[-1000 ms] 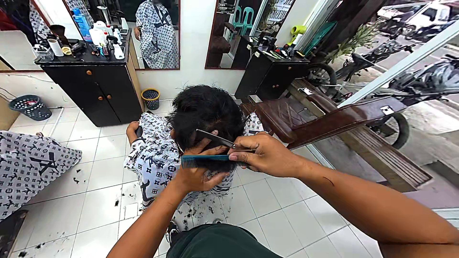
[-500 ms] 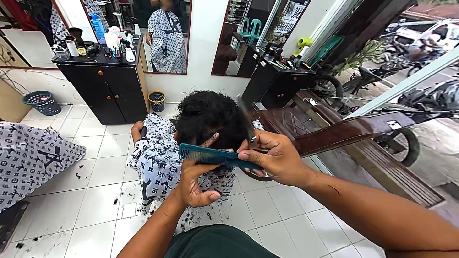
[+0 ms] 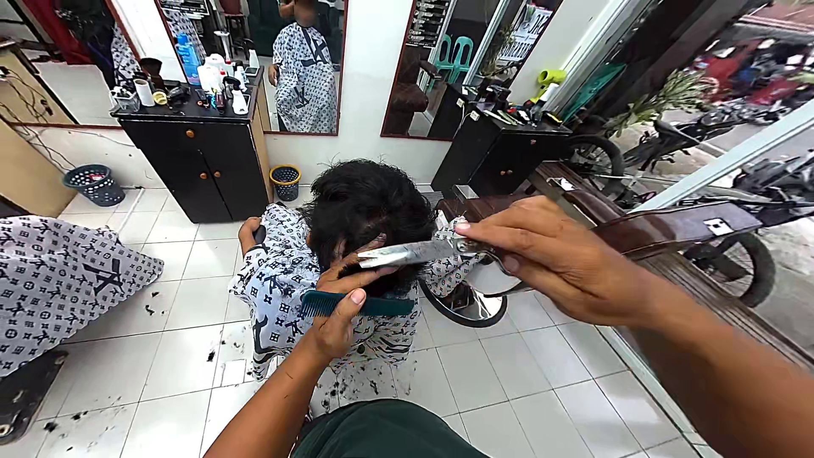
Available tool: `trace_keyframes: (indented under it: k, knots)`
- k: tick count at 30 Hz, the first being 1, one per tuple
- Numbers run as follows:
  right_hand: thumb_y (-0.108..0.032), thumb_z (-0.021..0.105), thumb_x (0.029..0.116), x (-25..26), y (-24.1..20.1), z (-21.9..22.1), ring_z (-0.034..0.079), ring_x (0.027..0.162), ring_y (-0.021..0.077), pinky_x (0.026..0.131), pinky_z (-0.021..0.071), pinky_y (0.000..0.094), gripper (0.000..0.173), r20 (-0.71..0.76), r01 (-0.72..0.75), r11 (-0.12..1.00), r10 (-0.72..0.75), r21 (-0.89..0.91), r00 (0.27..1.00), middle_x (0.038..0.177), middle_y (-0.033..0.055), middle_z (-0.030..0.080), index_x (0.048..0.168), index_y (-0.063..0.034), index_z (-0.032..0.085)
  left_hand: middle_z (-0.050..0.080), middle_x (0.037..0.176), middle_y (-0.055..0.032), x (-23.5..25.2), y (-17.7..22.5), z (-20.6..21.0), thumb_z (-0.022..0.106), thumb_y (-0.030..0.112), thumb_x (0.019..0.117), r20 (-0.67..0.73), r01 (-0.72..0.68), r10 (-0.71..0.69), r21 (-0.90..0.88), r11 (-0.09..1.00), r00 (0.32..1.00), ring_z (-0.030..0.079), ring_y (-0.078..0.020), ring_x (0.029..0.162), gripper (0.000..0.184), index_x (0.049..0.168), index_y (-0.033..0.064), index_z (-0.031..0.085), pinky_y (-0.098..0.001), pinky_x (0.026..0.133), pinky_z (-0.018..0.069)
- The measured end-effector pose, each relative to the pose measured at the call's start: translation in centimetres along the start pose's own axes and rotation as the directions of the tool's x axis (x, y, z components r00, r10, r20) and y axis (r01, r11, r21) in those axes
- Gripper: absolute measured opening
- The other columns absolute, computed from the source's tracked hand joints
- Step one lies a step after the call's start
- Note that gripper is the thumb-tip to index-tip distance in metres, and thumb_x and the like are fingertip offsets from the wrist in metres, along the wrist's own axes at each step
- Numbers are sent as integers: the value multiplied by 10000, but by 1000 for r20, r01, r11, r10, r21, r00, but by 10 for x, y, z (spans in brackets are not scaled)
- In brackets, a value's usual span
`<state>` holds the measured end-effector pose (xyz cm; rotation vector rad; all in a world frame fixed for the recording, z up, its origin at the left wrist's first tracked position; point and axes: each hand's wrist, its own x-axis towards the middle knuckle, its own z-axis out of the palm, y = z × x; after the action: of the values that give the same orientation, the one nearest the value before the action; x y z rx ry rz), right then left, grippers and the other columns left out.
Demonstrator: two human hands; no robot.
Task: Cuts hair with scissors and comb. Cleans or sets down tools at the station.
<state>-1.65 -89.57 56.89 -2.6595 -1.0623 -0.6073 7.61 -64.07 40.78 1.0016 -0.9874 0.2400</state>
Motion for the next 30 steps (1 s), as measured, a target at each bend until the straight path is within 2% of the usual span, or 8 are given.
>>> trace_keyframes:
  k: [9, 15, 18, 21, 25, 27, 29, 30]
  knots:
    - [-178, 426, 951, 16, -8, -1, 584, 855, 175, 832, 418, 388, 454, 156, 162, 963, -130, -214, 979, 925, 14, 657, 1332, -137, 670, 671, 1364, 62, -8, 0, 4, 430, 439, 1074, 38, -51, 46, 150, 987, 998, 527, -123, 1376, 376, 1121, 256, 755, -366, 1192, 374]
    - [-63, 452, 982, 14, -3, -34, 678, 984, 244, 913, 522, 443, 422, -97, -4, 965, -22, -262, 995, 1106, 125, 727, 1357, -29, 644, 706, 1306, -8, 7, 17, -8, 379, 418, 1085, 55, -98, 92, 119, 988, 994, 544, -204, 1369, 462, 1181, 172, 758, -487, 1250, 263]
    - [-176, 384, 1060, 23, 1, -33, 642, 1012, 112, 877, 549, 307, 403, -285, -232, 971, 209, -49, 935, 1135, 88, 671, 1345, 5, 604, 747, 1139, 33, 44, 51, -15, 443, 330, 1028, -109, -199, 193, -55, 978, 975, 631, -193, 1229, 366, 1005, 218, 791, -470, 1187, 363]
    - [-368, 453, 1091, 57, 2, 3, 655, 867, 49, 771, 595, 273, 371, -360, -210, 888, 368, 409, 857, 982, 6, 636, 1143, -15, 555, 713, 1230, -62, 108, 67, -3, 417, 169, 980, -157, -248, 212, -266, 932, 965, 626, -245, 1241, 362, 1025, 120, 772, -435, 1108, 467]
    - [-20, 633, 967, 86, -15, 45, 653, 559, 121, 483, 584, 270, 222, -6, -116, 354, 325, 928, 946, 758, 56, 653, 1138, -37, 492, 615, 1396, -151, 148, 57, 15, 183, 190, 1017, -91, -42, 16, -289, 956, 996, 575, -277, 1308, 541, 1223, 20, 654, -418, 1092, 465]
    - [-34, 632, 984, 76, -9, 52, 627, 546, 110, 458, 559, 238, 258, -30, -142, 500, 320, 855, 947, 787, 64, 649, 1225, -30, 539, 506, 1534, -98, 140, 58, 1, 59, 405, 1052, -51, 46, -56, -182, 982, 997, 472, -284, 1413, 699, 1393, 90, 581, -464, 1131, 418]
    - [-138, 619, 1014, 51, 11, 67, 655, 629, 109, 558, 577, 269, 234, -229, -139, 888, 259, 438, 938, 849, 49, 700, 1214, -21, 649, 481, 1554, 21, 119, 59, -25, 20, 530, 1053, -177, 95, -92, 8, 995, 980, 468, -229, 1420, 712, 1501, 211, 472, -476, 1105, 442]
    - [-134, 602, 1014, 33, 24, 81, 691, 712, 176, 660, 595, 363, 233, -260, -104, 966, 166, 238, 951, 884, 81, 728, 1196, -22, 694, 499, 1527, 64, 107, 57, -35, 36, 491, 1065, -314, 137, -101, 97, 986, 944, 488, -191, 1399, 650, 1508, 238, 440, -466, 1092, 452]
